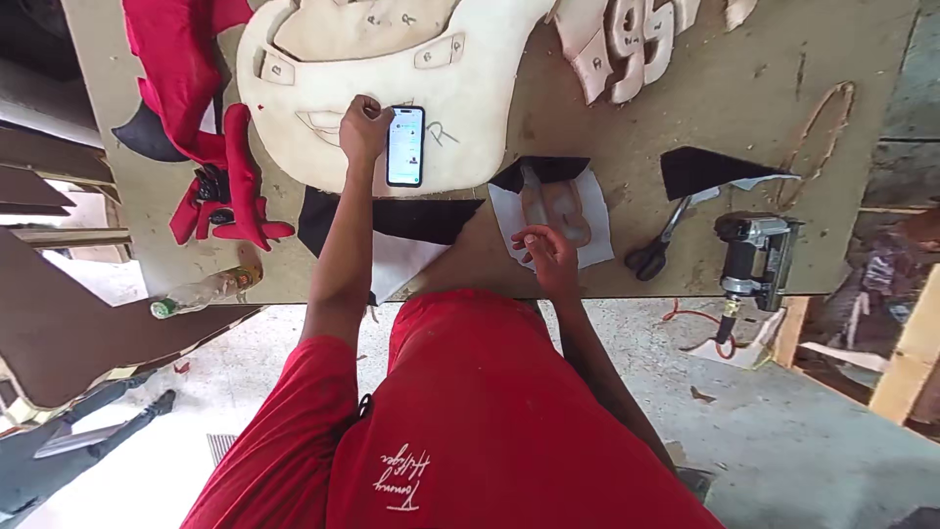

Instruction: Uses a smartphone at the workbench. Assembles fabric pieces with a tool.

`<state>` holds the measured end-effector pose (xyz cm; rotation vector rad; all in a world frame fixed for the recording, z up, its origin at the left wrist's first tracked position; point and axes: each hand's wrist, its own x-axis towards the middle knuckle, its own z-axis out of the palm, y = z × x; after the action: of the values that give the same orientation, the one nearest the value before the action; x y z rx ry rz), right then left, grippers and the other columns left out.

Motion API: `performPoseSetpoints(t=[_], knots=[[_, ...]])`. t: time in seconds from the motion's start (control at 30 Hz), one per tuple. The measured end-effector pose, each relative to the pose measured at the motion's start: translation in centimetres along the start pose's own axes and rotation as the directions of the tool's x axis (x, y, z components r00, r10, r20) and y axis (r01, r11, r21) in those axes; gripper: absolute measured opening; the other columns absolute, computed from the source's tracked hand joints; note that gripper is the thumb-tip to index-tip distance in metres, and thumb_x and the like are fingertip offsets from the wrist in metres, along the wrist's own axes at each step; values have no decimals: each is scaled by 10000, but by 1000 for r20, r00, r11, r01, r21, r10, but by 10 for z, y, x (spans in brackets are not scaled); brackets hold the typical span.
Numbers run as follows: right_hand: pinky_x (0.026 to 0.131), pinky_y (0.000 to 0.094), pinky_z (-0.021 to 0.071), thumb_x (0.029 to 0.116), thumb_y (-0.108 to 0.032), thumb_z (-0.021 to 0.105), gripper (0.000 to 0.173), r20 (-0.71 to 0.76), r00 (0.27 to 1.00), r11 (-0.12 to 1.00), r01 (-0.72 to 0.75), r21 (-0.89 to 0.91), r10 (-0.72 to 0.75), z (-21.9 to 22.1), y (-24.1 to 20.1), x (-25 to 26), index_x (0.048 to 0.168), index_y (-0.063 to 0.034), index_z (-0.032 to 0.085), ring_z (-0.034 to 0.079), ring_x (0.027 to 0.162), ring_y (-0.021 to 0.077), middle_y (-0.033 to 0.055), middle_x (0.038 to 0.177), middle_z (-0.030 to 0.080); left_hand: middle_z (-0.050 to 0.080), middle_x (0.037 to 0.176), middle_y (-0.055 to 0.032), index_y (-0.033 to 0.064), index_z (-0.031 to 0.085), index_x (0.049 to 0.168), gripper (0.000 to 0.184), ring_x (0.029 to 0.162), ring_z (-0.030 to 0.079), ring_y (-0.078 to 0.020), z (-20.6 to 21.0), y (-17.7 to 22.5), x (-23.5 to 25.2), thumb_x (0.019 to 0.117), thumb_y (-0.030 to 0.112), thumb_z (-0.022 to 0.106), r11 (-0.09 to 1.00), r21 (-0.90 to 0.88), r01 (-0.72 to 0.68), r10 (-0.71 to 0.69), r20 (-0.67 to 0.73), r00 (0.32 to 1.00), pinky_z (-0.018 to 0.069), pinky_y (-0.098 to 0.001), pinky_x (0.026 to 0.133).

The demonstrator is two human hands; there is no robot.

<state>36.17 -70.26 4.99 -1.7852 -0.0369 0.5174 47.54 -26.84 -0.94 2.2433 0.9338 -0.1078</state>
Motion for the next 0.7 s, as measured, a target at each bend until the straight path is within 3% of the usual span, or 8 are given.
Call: performPoseSetpoints(t=[0.13,0.27,0.37,0.43,0.47,0.53,0.6,0.7], knots=[[720,358,635,1065,-229,506,289,13,1000,1000,1,8,-1,2,-6,1,1208,-33,663,739,950,199,69,1110,754,741,1040,-9,196,678,1214,475,977,709,-215,0,1,-1,888,540,682,998,-65,-3,2,-6,1000,560,-565,863],[733,364,634,1067,-218,504,289,-9,999,999,32,10,-32,-10,-7,-4,1216,-24,659,737,957,207,73,1121,752,734,1037,-68,89,622,1289,455,882,728,-179,-6,-15,-8,980,424,623,913,-401,-70,64,-27,998,626,-419,796],[720,376,633,1060,-215,513,286,-114,993,1000,29,-10,-30,-35,7,-12,1218,-24,656,733,956,214,81,1121,746,726,1093,-70,72,627,1307,402,921,707,-156,-15,-12,-49,1006,334,580,928,-309,-211,177,-135,975,596,-380,837],[733,378,627,1049,-224,529,300,-247,969,997,-25,-67,8,-57,23,-20,1240,-22,641,722,965,201,92,1133,730,713,1081,-85,65,645,1300,376,916,686,-170,-11,0,-95,1014,295,566,922,-216,-321,300,-123,946,586,-379,822],[768,383,622,1039,-243,548,319,-319,947,989,-78,-127,34,-69,32,-26,1257,-28,638,712,990,193,99,1154,718,706,1074,-91,61,654,1293,365,905,677,-175,-3,8,-120,1013,280,568,905,-206,-373,364,-79,928,585,-379,803],[934,411,581,1015,-287,586,404,-419,906,946,-190,-262,66,-93,49,-34,1331,-37,603,669,1130,199,123,1259,679,697,1096,-98,67,676,1253,327,922,667,-184,24,25,-171,1003,265,603,860,-218,-462,485,62,872,582,-389,818],[1029,465,528,985,-323,621,531,-457,885,878,-288,-383,90,-111,62,-33,1429,-44,537,620,1231,260,172,1362,618,702,1162,-88,88,711,1200,268,1055,676,-183,58,43,-215,994,244,639,799,-234,-554,598,207,775,577,-404,944],[1030,552,512,931,-329,706,722,-429,897,782,-341,-522,105,-117,76,-23,1529,-38,425,603,1240,356,233,1451,530,703,1160,-71,130,745,1160,231,1127,650,-217,118,66,-256,969,240,674,695,-227,-683,717,299,630,551,-432,992]])
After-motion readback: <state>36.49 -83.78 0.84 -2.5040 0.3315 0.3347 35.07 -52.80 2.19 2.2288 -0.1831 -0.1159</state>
